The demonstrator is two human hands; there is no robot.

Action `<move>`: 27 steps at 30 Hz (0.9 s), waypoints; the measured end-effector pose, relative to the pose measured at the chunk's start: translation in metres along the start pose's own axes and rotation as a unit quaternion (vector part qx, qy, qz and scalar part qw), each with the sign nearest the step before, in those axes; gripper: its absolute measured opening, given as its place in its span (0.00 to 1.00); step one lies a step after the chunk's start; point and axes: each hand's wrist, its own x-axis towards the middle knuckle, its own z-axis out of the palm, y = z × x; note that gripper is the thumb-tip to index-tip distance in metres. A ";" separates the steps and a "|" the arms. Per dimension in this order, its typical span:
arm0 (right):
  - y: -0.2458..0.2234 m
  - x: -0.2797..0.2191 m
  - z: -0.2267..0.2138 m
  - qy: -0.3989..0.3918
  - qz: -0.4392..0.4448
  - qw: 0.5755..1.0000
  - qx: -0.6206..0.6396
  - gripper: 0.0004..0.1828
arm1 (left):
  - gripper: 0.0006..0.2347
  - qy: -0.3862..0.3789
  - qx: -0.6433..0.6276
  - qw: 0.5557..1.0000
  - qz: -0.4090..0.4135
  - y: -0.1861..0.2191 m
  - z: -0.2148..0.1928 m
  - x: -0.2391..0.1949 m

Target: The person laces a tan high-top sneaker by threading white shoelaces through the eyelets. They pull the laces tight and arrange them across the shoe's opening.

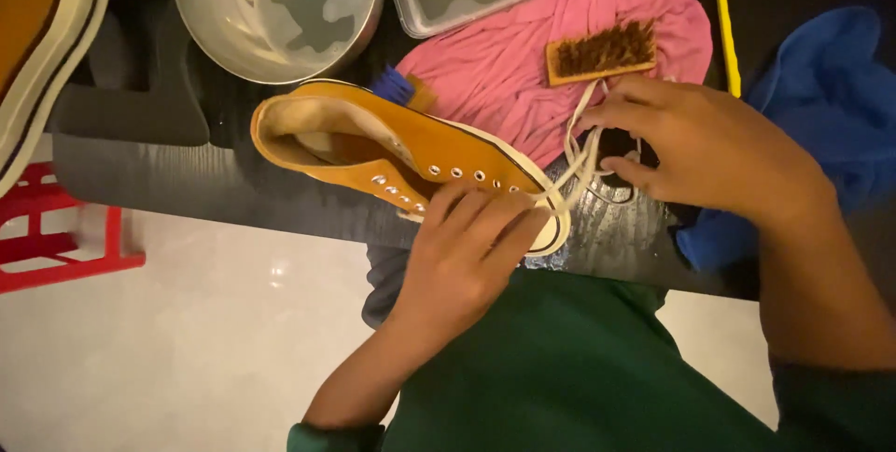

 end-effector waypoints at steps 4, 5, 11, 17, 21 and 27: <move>0.003 0.000 0.000 0.019 -0.011 1.000 0.004 0.23 | 0.03 0.122 -0.152 0.979 -0.051 -0.008 -0.018 -0.034; 0.004 -0.001 0.001 0.038 -0.007 0.999 -0.022 0.15 | 0.06 0.189 -0.045 0.978 -0.074 -0.015 -0.021 -0.056; 0.024 -0.014 -0.010 0.131 -0.043 0.983 0.118 0.05 | 0.07 0.409 0.117 0.876 -0.228 -0.042 -0.036 -0.093; 0.038 -0.023 0.000 0.233 0.106 0.904 0.341 0.12 | 0.07 0.311 0.228 0.892 -0.235 -0.062 -0.053 -0.110; 0.062 -0.032 0.005 0.181 0.029 0.862 0.472 0.25 | 0.08 0.297 0.161 0.920 -0.200 -0.050 -0.034 -0.111; 0.240 -0.003 0.049 -0.372 -0.464 0.556 0.581 0.33 | 0.07 0.077 -0.016 0.993 -0.084 -0.033 -0.007 -0.071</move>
